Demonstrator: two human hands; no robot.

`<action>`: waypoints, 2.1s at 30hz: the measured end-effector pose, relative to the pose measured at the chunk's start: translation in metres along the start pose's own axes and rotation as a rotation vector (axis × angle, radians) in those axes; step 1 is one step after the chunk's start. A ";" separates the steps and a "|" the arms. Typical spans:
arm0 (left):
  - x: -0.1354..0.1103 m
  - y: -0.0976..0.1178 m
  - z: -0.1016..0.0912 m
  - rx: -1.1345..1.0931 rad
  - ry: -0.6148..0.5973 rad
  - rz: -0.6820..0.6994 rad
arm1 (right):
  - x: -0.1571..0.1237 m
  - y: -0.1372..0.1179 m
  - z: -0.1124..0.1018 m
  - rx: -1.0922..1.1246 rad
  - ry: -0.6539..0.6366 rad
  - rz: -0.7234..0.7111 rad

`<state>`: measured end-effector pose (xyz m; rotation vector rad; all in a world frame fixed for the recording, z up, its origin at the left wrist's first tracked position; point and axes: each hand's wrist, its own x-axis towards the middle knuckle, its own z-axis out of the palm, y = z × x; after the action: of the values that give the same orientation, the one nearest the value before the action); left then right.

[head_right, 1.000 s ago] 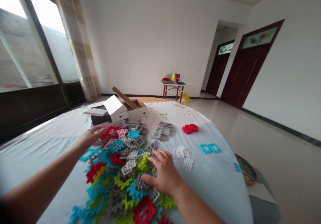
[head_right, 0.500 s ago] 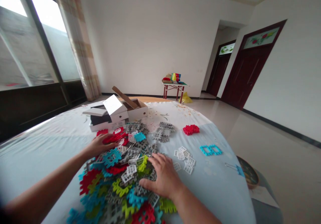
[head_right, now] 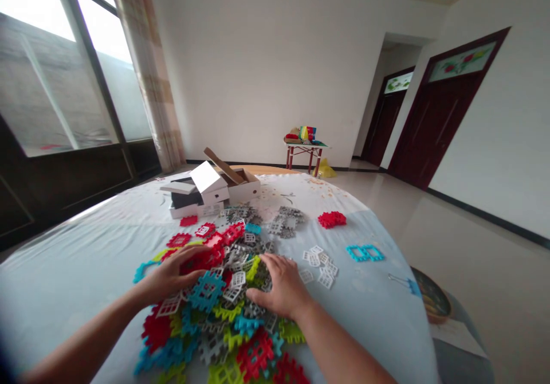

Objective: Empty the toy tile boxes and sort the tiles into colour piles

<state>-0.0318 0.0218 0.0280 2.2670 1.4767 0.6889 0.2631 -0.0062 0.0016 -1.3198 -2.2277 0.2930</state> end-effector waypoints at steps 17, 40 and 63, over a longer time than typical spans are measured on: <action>-0.013 -0.021 -0.021 -0.321 0.458 -0.251 | 0.020 -0.009 -0.005 0.216 -0.023 -0.077; -0.031 -0.058 -0.008 -0.195 0.669 -0.497 | -0.023 -0.159 0.018 -0.121 -0.424 -1.003; -0.031 -0.048 -0.009 -0.135 0.561 -0.526 | -0.077 -0.033 -0.047 -0.086 -0.325 -0.364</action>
<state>-0.0835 0.0131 0.0034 1.5306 2.0829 1.2553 0.2930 -0.0934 0.0297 -0.9308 -2.7260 0.2948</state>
